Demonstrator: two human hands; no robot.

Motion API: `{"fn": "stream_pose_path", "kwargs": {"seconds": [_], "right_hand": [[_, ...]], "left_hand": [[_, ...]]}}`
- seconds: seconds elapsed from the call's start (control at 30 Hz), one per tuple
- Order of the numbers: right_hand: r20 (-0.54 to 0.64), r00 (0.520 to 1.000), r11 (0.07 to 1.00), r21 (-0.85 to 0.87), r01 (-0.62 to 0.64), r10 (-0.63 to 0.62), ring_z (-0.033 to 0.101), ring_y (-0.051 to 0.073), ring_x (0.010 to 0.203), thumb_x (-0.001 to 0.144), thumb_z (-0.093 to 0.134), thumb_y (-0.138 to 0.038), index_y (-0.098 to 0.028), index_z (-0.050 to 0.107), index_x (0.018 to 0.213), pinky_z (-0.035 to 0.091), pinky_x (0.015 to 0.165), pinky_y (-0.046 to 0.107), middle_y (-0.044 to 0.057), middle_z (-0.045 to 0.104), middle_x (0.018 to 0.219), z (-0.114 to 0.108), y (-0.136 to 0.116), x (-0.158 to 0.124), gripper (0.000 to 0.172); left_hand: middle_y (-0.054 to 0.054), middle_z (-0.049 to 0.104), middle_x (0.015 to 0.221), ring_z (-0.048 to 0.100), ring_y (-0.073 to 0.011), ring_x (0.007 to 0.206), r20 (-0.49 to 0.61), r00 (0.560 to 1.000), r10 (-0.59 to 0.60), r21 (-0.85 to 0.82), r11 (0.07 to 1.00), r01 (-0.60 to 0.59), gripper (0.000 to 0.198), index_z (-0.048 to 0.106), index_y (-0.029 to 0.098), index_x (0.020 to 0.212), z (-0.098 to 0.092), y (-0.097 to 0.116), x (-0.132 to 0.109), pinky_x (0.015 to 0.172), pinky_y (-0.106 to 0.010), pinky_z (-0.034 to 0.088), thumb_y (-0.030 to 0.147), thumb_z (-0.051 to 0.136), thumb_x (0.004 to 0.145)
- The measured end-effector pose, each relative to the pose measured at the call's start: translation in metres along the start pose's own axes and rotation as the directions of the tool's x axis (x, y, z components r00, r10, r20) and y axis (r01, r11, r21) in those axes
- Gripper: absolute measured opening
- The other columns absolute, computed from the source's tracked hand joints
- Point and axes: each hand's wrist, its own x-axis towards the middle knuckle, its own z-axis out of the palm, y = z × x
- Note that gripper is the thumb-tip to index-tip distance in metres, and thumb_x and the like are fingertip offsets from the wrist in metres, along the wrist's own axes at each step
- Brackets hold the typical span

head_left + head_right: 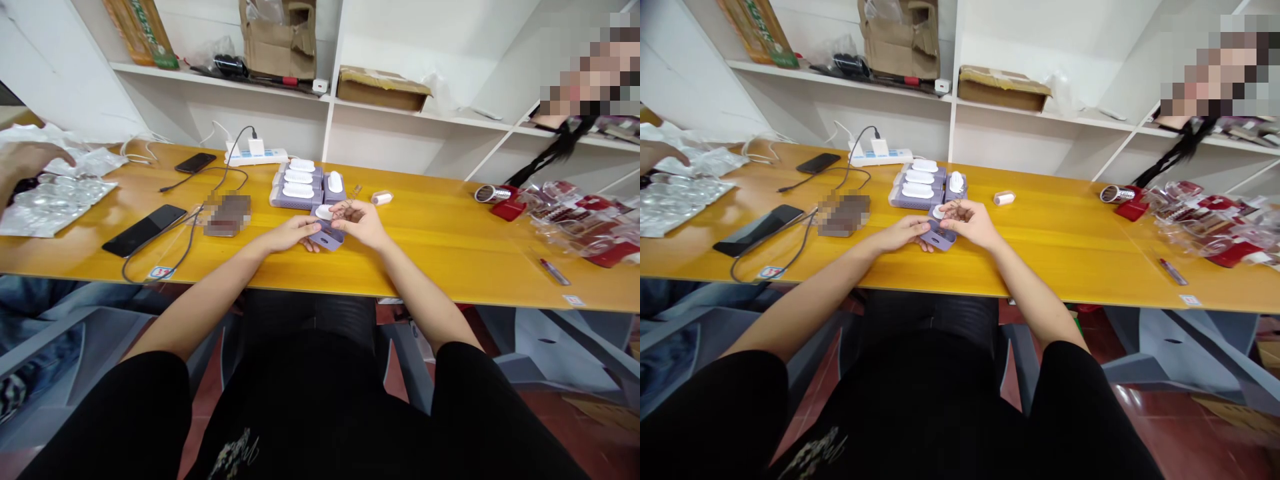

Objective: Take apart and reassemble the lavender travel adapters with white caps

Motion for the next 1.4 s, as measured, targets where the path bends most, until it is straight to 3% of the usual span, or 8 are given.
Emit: {"fn": "stream_pose_path", "kwargs": {"seconds": [0.37, 0.47, 0.57, 0.63, 0.73, 0.87, 1.1, 1.4], "right_hand": [[0.162, 0.987, 1.000, 0.000, -0.001, 0.001, 0.080, 0.020, 0.083, 0.075, 0.105, -0.074, -0.021, 0.087, 0.123, 0.069, 0.081, 0.036, 0.005, 0.086, 0.095, -0.008, 0.000, -0.001, 0.074], [0.037, 0.998, 0.997, -0.071, 0.043, -0.041, 0.078, 0.021, 0.084, 0.082, 0.085, -0.095, -0.021, 0.087, 0.123, 0.066, 0.078, 0.035, 0.009, 0.087, 0.100, -0.030, 0.007, 0.006, 0.085], [-0.244, 0.968, 0.975, -0.220, 0.004, -0.059, 0.080, 0.025, 0.096, 0.098, 0.060, -0.099, -0.022, 0.084, 0.125, 0.066, 0.080, 0.038, 0.013, 0.087, 0.111, -0.063, 0.022, 0.014, 0.084], [-0.397, 0.917, 0.906, -0.401, -0.135, -0.039, 0.081, 0.030, 0.109, 0.104, 0.058, -0.088, -0.021, 0.082, 0.128, 0.068, 0.095, 0.047, 0.016, 0.086, 0.121, -0.085, 0.035, 0.015, 0.075], [-0.443, 0.895, 0.649, -0.665, -0.371, 0.058, 0.069, 0.041, 0.144, 0.106, 0.064, -0.058, -0.019, 0.078, 0.142, 0.055, 0.125, 0.065, 0.024, 0.077, 0.151, -0.108, 0.053, 0.012, 0.055], [-0.416, 0.871, 0.416, -0.765, -0.491, 0.263, 0.045, 0.050, 0.166, 0.099, 0.075, -0.039, -0.022, 0.072, 0.155, 0.044, 0.131, 0.077, 0.021, 0.056, 0.180, -0.117, 0.066, 0.007, 0.059], [-0.431, 0.873, 0.333, -0.809, -0.485, 0.226, 0.054, 0.051, 0.148, 0.101, 0.074, -0.037, -0.019, 0.079, 0.140, 0.045, 0.126, 0.075, 0.026, 0.069, 0.154, -0.106, 0.060, 0.011, 0.043], [-0.352, 0.906, 0.422, -0.802, -0.422, 0.237, 0.067, 0.042, 0.138, 0.094, 0.079, -0.033, -0.014, 0.084, 0.127, 0.053, 0.127, 0.059, 0.024, 0.074, 0.142, -0.106, 0.052, 0.009, 0.038]], "left_hand": [[-0.011, 0.088, 0.103, 0.082, -0.0211, 0.084, 0.016, 0.998, 0.055, 0.217, 0.975, -0.057, 0.063, 0.088, 0.016, 0.119, 0.001, 0.004, -0.003, 0.079, -0.034, 0.069, 0.072, 0.095, 0.089], [-0.014, 0.090, 0.113, 0.083, -0.0233, 0.093, 0.013, 0.997, 0.080, 0.290, 0.954, -0.080, 0.052, 0.089, 0.017, 0.121, 0.000, 0.004, -0.003, 0.086, -0.036, 0.068, 0.061, 0.094, 0.093], [-0.014, 0.090, 0.119, 0.084, -0.0248, 0.098, 0.034, 0.998, 0.050, 0.353, 0.934, -0.059, 0.046, 0.088, 0.018, 0.124, 0.000, 0.004, -0.004, 0.091, -0.039, 0.068, 0.053, 0.092, 0.094], [-0.013, 0.090, 0.118, 0.085, -0.0250, 0.098, 0.044, 0.999, 0.031, 0.388, 0.920, -0.046, 0.045, 0.087, 0.019, 0.125, 0.000, 0.003, -0.005, 0.091, -0.039, 0.067, 0.051, 0.091, 0.094], [-0.011, 0.090, 0.110, 0.084, -0.0240, 0.092, 0.052, 0.998, 0.023, 0.426, 0.904, -0.043, 0.045, 0.085, 0.019, 0.127, 0.001, 0.002, -0.006, 0.084, -0.036, 0.065, 0.050, 0.088, 0.095], [-0.011, 0.091, 0.113, 0.084, -0.0243, 0.095, 0.075, 0.995, 0.063, 0.473, 0.876, -0.091, 0.039, 0.088, 0.021, 0.125, 0.001, 0.004, -0.006, 0.087, -0.035, 0.064, 0.048, 0.085, 0.097], [-0.012, 0.092, 0.119, 0.084, -0.0268, 0.099, 0.057, 0.993, 0.106, 0.563, 0.818, -0.119, 0.035, 0.094, 0.024, 0.122, -0.004, 0.010, -0.008, 0.089, -0.036, 0.064, 0.045, 0.087, 0.094], [-0.009, 0.092, 0.102, 0.078, -0.0210, 0.077, 0.052, 0.992, 0.114, 0.567, 0.814, -0.123, 0.038, 0.094, 0.024, 0.123, -0.009, 0.010, -0.012, 0.074, -0.032, 0.061, 0.041, 0.091, 0.089]]}}
